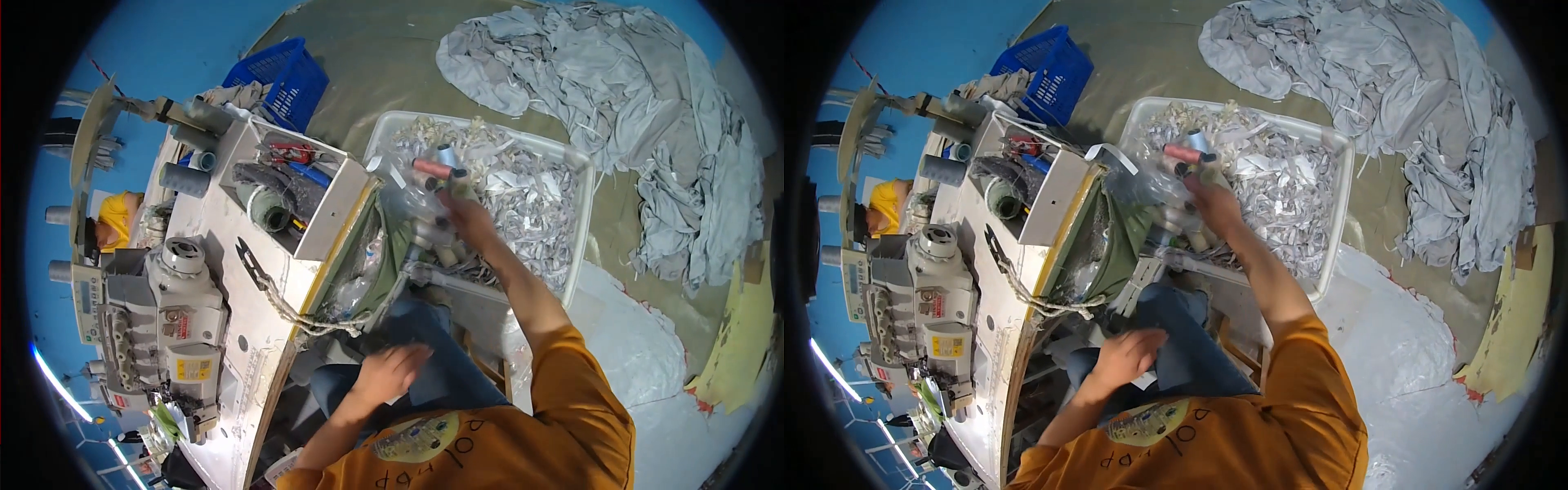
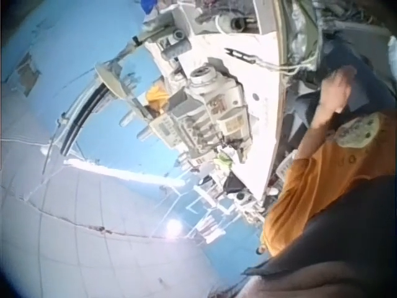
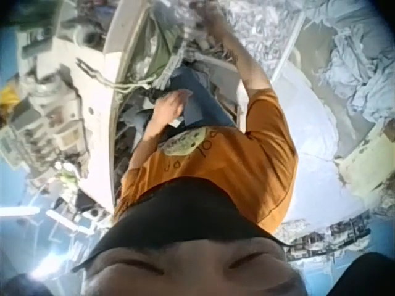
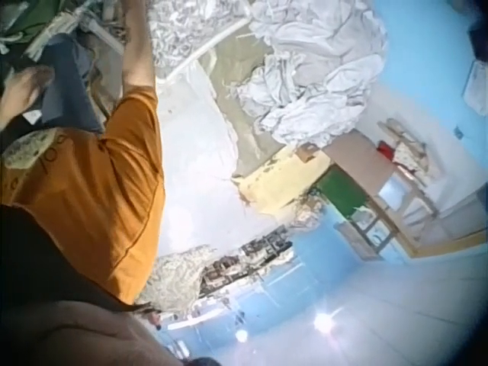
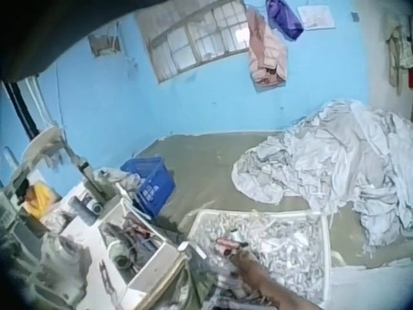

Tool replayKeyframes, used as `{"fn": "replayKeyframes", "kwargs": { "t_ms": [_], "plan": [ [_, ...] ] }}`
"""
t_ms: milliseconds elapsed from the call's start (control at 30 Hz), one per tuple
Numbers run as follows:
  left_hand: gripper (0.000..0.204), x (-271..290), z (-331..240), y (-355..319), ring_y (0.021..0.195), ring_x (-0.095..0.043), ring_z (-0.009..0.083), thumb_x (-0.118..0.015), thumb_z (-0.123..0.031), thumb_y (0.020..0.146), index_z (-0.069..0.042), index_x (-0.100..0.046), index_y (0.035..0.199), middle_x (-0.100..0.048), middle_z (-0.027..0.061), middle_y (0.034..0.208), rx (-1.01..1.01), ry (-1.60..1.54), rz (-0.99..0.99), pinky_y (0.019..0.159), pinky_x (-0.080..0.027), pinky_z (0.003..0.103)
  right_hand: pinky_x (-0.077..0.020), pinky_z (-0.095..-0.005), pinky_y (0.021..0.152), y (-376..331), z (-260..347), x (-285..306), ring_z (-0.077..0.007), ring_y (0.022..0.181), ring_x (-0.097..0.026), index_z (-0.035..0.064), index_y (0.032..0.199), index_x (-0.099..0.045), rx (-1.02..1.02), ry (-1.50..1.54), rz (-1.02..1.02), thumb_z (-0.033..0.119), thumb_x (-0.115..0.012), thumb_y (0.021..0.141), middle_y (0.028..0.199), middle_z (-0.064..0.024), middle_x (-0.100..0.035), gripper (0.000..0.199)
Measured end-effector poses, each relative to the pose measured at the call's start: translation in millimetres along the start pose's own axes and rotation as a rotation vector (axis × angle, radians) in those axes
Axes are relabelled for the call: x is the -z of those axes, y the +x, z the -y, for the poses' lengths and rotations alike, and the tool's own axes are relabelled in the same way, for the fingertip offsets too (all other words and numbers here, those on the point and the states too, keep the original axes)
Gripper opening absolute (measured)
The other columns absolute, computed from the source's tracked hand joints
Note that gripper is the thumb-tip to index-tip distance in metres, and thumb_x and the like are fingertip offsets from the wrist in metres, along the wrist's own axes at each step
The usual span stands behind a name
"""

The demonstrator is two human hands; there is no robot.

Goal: The recorder is selecting thread spools from a bag and threading an industrial sewing machine.

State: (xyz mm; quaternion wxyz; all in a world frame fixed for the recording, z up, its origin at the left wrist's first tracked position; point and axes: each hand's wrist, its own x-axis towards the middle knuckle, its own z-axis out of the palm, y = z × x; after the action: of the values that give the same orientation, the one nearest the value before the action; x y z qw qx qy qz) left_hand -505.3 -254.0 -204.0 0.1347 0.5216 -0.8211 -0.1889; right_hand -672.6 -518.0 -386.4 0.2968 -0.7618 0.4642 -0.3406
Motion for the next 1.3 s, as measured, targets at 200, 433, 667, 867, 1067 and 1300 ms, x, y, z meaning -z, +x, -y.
{"fn": "replayKeyframes", "kwargs": {
  "t_ms": [200,433,667,867,1067,1300],
  "plan": [
    [0.056,-85,40,84,0.11,-0.056,0.0319,-0.068,-0.013,0.084,-0.002,-0.043,0.133,-0.052,0.0228,0.123,0.524,-0.805,-0.309,0.09,-0.048,0.035,-0.0481,-0.0346,0.069,-102,-16,43,-0.0285,0.078,-0.061,0.0027,0.099,-0.066,-0.182,0.194,-0.095,0.006,-0.062,0.084,0.088,-0.0125,-0.065,0.015],
    [0.097,-89,53,158,0.124,-0.041,0.0422,-0.081,-0.022,0.069,-0.001,-0.023,0.144,-0.036,0.0289,0.137,0.502,-0.061,-0.562,0.096,-0.042,0.044,-0.0475,-0.0309,0.078,-177,-22,71,-0.0272,0.086,-0.062,-0.0006,0.095,-0.066,-0.288,0.273,-0.203,0.002,-0.061,0.086,0.092,-0.0131,-0.065,0.011],
    [0.07,-88,88,139,0.098,-0.059,0.034,-0.076,-0.019,0.071,-0.008,-0.046,0.134,-0.06,0.0142,0.105,0.453,-0.176,-0.069,0.078,-0.049,0.041,-0.0472,-0.0327,0.085,-212,-40,73,-0.028,0.094,-0.063,-0.0006,0.096,-0.067,-0.326,0.192,-0.171,0.005,-0.06,0.088,0.101,-0.0142,-0.066,0.012],
    [0.007,-89,51,114,0.077,-0.058,0.0313,-0.056,-0.013,0.081,-0.008,-0.059,0.078,-0.056,0.0096,0.081,-0.01,-0.028,0.014,0.067,-0.048,0.042,-0.0484,-0.0339,0.084,-202,-54,78,-0.0315,0.095,-0.063,0.0009,0.097,-0.066,-0.393,0.209,-0.122,0.006,-0.06,0.087,0.103,-0.0146,-0.066,0.013],
    [0.005,-98,22,82,0.077,-0.059,0.029,-0.056,-0.01,0.078,-0.006,-0.059,0.078,-0.056,0.0094,0.08,-0.223,0.102,0.134,0.068,-0.049,0.041,-0.0468,-0.0384,0.089,-138,57,123,-0.0338,0.103,-0.06,0.004,0.112,-0.062,-0.251,-0.01,-0.23,0.009,-0.068,0.079,0.109,-0.0148,-0.063,0.033],
    [0.009,-98,-10,74,0.09,-0.059,0.024,-0.059,-0.012,0.077,-0.006,-0.064,0.082,-0.059,0.0079,0.095,-0.251,0.13,0.293,0.075,-0.048,0.038,-0.0479,-0.0412,0.087,-109,105,65,-0.0336,0.101,-0.061,0.0118,0.133,-0.046,-0.011,-0.401,-0.132,0.026,-0.074,0.075,0.118,-0.0164,-0.059,0.066]
  ]
}}
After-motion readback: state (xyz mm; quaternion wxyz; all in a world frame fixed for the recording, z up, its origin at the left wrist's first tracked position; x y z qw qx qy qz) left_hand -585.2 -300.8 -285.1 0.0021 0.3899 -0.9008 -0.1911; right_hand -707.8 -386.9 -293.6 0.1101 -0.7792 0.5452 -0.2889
